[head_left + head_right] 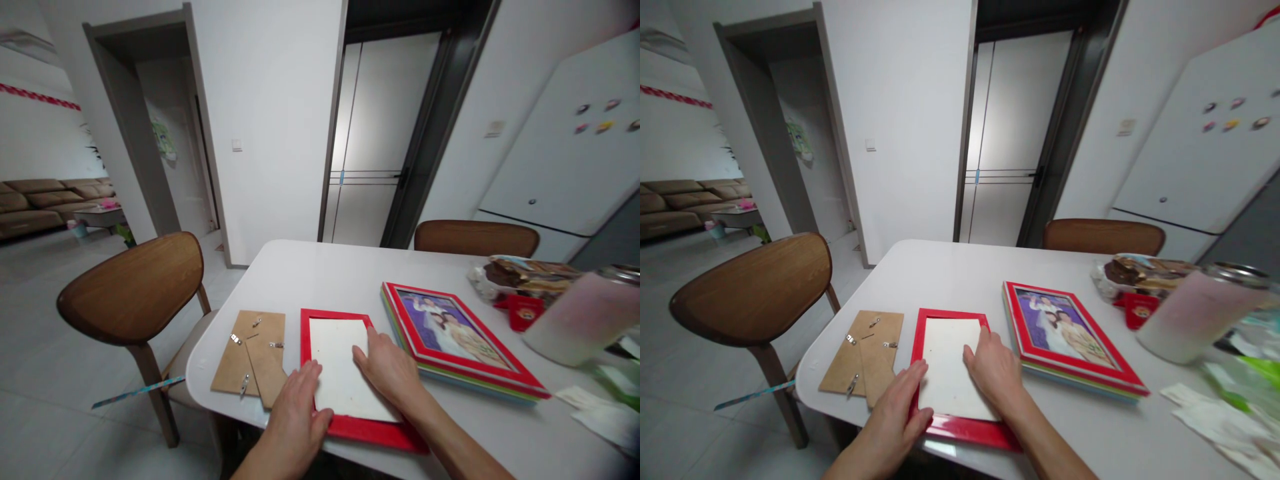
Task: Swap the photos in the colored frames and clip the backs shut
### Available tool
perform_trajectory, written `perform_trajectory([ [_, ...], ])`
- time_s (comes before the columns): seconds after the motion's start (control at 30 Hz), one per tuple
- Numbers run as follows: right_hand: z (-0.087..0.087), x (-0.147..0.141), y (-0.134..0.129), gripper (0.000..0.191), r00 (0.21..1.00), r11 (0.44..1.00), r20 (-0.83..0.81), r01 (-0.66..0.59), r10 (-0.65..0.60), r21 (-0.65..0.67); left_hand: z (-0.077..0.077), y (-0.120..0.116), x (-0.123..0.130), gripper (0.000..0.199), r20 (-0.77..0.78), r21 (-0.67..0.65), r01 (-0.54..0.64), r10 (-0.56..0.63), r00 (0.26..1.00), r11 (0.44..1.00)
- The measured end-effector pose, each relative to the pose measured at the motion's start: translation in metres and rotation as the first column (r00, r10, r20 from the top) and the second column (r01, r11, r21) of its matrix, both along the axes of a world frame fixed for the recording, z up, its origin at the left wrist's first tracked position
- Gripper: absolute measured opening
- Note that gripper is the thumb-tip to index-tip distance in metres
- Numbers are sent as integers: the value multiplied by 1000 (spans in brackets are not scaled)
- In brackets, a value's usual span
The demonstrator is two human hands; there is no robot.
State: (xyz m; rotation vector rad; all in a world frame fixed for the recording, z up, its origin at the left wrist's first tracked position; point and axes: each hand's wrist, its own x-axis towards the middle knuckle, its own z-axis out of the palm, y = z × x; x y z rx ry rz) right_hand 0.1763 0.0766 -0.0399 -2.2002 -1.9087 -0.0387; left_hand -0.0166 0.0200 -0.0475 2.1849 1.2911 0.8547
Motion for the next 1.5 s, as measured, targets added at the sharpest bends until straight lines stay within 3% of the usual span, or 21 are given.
perform_trajectory([
  [0.13, 4, -8, -4, 46, 998, 992, -15, -66, 68, 111, 0, 4, -51, 57, -138, 13, -144, 145, 980, 989],
  [0.23, 9, -37, -17, 39, 944, 944, -136, -274, 301, 185, -9, 6, -94, 64, -298, 33, -261, 258, 919, 965],
  [0.37, 9, -102, -37, 37, 788, 823, -237, -539, 568, 182, -27, 2, -128, 66, -364, 139, -188, 226, 904, 972],
  [0.5, 6, -146, -37, 41, 812, 845, -235, -521, 534, 120, -36, 3, -141, 58, -311, 261, -122, 203, 928, 958],
  [0.6, 13, -146, -34, 48, 760, 850, -396, -513, 516, 123, -34, 7, -145, 52, -271, 299, -106, 191, 943, 948],
  [0.7, 28, -125, -39, 51, 659, 824, -520, -538, 543, 177, -22, 7, -134, 49, -225, 336, -71, 153, 962, 939],
  [0.8, 40, -89, -51, 45, 618, 813, -545, -528, 567, 246, -5, 3, -101, 49, -183, 357, -20, 91, 979, 934],
  [0.9, 38, -46, -61, 41, 697, 859, -506, -459, 507, 228, 8, 1, -53, 47, -177, 281, 42, 9, 984, 959],
  [1.0, 24, -8, -66, 35, 804, 912, -430, -369, 410, 180, 13, 6, -9, 49, -228, 149, 131, -95, 969, 980],
  [1.1, 7, 13, -63, 35, 861, 934, -362, -320, 356, 159, 12, 14, 18, 51, -288, 38, 143, -126, 949, 989],
  [1.3, -16, 15, -52, 37, 914, 918, -180, -320, 364, 234, 13, 24, 22, 43, -295, -28, 111, -114, 949, 993],
  [1.5, -23, 15, -56, 36, 912, 907, -186, -302, 364, 295, 13, 20, 19, 36, -266, -31, 107, -111, 957, 994],
])
